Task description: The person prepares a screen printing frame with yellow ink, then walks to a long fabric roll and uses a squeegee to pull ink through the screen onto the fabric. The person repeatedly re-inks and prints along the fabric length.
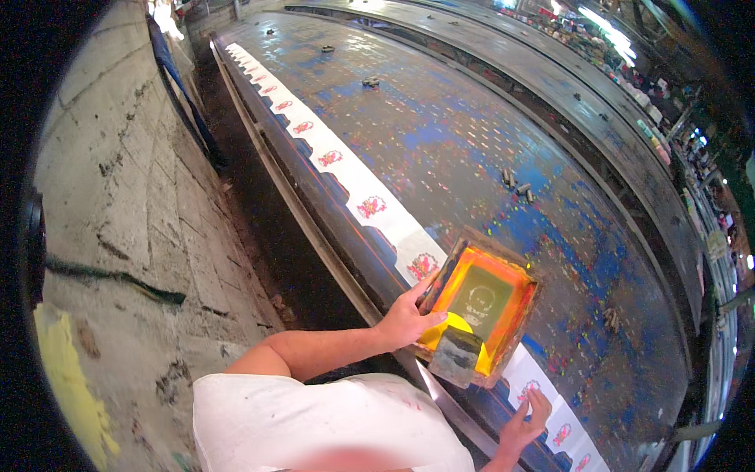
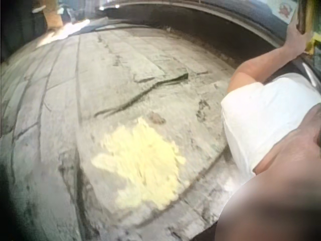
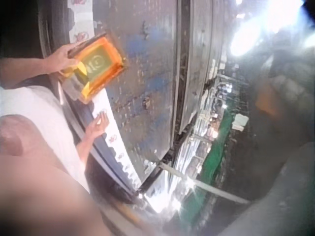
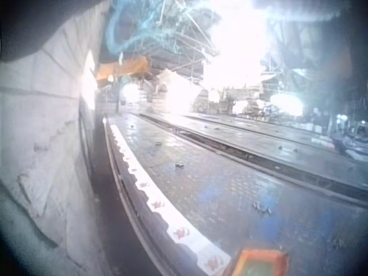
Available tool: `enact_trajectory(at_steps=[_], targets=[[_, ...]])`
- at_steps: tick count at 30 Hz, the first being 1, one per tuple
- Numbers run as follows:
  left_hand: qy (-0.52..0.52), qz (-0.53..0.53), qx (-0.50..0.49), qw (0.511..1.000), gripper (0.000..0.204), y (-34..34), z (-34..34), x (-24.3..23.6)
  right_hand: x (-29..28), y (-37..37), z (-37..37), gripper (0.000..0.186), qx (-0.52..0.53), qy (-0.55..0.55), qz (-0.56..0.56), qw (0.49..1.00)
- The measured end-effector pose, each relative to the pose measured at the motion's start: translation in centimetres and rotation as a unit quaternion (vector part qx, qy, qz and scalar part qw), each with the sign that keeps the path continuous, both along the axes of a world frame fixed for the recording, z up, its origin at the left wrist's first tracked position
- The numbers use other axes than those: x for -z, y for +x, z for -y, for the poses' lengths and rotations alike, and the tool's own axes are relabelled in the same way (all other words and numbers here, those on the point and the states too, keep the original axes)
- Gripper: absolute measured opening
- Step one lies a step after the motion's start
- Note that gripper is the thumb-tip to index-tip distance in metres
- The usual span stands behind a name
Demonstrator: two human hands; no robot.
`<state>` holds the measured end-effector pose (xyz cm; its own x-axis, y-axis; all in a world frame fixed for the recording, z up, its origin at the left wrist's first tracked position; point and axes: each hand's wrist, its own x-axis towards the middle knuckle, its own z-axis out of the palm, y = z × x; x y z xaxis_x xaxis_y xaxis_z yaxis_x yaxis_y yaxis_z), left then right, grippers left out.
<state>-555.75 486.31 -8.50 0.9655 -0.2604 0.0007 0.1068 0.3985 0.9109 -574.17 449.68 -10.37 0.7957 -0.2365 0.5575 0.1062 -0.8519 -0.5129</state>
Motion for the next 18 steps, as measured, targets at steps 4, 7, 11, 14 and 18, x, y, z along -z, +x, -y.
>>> enact_trajectory(at_steps=[4,7,11,14,18], targets=[[0.000,-0.012,-0.001,1.000,0.100,2.4,-3.7,0.3,-0.3,0.8,-1.5,0.026,0.078,0.043,-0.024,0.996],[0.001,0.002,-0.024,1.000,0.099,3.2,-5.5,0.4,0.6,3.9,-1.8,0.027,0.106,0.105,-0.024,0.989],[0.026,-0.046,-0.039,0.998,0.097,3.8,-8.0,-0.3,2.3,11.0,-3.3,0.026,0.049,0.072,-0.021,0.996],[0.015,-0.047,-0.046,0.998,0.096,4.9,-10.4,-0.7,3.2,14.9,-6.2,0.026,-0.002,0.088,-0.006,0.996],[0.029,-0.070,-0.053,0.996,0.096,7.7,-15.1,-0.1,3.4,20.0,-11.5,0.027,-0.058,0.117,0.007,0.991]])
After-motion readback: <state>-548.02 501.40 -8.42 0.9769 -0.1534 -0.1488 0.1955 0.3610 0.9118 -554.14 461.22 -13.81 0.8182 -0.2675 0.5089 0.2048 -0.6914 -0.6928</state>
